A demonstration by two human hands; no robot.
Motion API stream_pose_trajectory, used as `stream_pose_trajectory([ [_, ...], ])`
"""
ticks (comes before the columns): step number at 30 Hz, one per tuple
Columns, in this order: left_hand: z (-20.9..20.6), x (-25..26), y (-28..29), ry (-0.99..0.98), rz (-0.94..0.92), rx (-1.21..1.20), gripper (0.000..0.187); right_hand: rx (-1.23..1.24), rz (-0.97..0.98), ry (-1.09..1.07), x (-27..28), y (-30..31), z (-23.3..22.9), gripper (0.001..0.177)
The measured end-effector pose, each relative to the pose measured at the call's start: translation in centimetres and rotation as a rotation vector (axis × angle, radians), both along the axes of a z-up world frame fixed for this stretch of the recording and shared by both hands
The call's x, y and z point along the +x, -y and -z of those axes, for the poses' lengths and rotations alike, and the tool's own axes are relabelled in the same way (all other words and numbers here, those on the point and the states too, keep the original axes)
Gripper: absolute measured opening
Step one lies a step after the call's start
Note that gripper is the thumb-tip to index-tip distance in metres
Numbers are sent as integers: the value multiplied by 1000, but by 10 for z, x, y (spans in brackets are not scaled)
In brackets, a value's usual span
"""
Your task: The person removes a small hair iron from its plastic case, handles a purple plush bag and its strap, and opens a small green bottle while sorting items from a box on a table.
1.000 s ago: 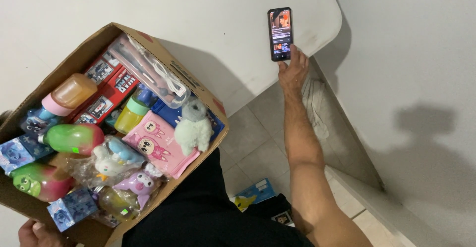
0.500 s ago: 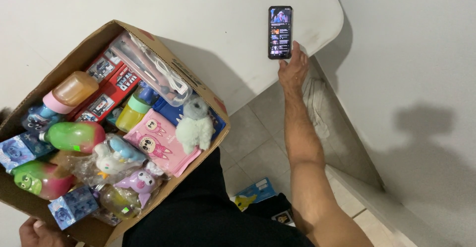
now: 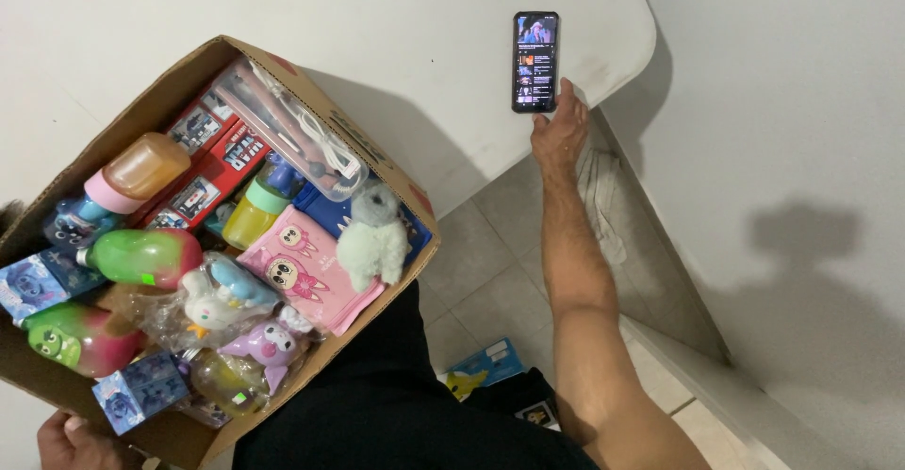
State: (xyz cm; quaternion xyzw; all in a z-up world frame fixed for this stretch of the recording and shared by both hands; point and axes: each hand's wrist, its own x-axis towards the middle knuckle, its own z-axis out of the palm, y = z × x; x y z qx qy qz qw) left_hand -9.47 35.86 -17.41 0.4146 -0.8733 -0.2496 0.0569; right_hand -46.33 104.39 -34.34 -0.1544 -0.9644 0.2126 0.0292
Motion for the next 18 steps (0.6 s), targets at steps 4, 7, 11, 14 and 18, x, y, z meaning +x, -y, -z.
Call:
stream_pose_trajectory([
  [4, 29, 17, 25, -89, -15, 43, 24, -15, 0, -17, -1, 3, -4, 80],
  [7, -17, -13, -14, 26, 70, -33, 35, -13, 9, 2, -1, 3, -4, 81],
  [11, -13, -11, -13, 71, 41, -71, 33, 0, -21, -66, 0, 2, 0, 80],
  [14, 1, -4, -6, 42, -35, -82, 23, 8, -40, -101, -1, -1, 3, 83],
  [18, 11, 9, 8, -11, 69, -87, 35, -97, 60, 67, -16, 4, -31, 78],
])
